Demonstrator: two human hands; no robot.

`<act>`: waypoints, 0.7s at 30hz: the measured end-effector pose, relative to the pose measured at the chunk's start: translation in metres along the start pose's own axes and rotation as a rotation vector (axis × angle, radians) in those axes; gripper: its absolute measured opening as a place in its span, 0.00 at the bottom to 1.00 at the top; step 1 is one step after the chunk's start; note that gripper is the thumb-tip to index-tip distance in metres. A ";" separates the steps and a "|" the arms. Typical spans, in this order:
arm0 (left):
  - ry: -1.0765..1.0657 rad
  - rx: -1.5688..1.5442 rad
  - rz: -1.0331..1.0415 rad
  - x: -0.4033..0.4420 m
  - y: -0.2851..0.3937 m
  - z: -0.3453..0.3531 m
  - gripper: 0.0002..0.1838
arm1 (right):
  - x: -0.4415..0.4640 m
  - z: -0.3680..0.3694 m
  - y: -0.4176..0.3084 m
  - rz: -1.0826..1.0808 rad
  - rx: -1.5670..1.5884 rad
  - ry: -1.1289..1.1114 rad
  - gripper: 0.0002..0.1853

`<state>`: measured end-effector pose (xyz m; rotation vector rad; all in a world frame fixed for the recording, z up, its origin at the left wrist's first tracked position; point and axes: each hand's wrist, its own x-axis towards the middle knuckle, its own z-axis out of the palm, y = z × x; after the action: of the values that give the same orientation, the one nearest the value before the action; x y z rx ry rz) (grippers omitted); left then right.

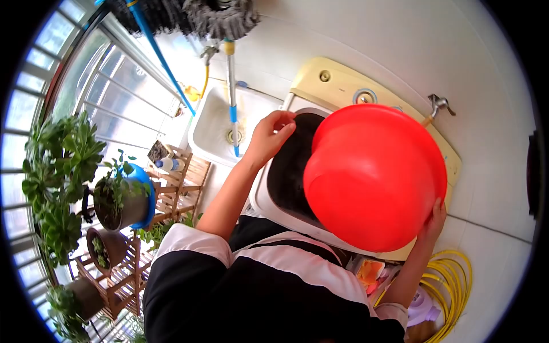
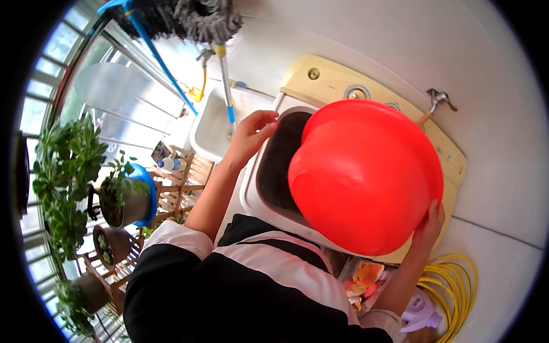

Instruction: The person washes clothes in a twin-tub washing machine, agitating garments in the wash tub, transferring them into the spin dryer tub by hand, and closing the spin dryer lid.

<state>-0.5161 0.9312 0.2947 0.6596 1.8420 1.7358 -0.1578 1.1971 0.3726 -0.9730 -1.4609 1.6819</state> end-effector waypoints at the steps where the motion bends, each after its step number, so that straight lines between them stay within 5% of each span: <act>1: 0.023 -0.002 0.002 -0.010 0.000 -0.009 0.15 | -0.001 0.000 0.001 0.020 0.081 -0.003 0.18; 8: 0.196 0.012 0.019 -0.069 0.015 -0.068 0.15 | -0.016 0.053 0.005 0.174 0.359 0.026 0.27; 10: 0.261 -0.049 0.022 -0.085 0.022 -0.087 0.15 | -0.022 0.071 0.003 -0.188 0.295 -0.348 0.39; 13: 0.380 -0.166 -0.008 -0.114 0.047 -0.106 0.16 | -0.040 0.152 -0.021 -0.445 0.053 -0.398 0.42; 15: 0.475 -0.118 -0.028 -0.132 0.052 -0.125 0.18 | -0.054 0.199 -0.030 -0.410 -0.036 -0.525 0.32; 18: 0.630 -0.157 -0.015 -0.153 0.057 -0.148 0.33 | -0.062 0.274 -0.031 -0.836 -0.225 -0.774 0.18; 19: 0.592 -0.227 -0.041 -0.160 0.056 -0.155 0.38 | -0.066 0.300 -0.033 -1.040 -0.302 -0.853 0.16; 21: 0.564 -0.296 -0.150 -0.174 0.051 -0.169 0.42 | -0.076 0.334 -0.012 -1.084 -0.338 -0.952 0.17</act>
<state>-0.4991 0.6932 0.3601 -0.1014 1.8508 2.1777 -0.4145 0.9754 0.4198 0.6153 -2.2901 1.0288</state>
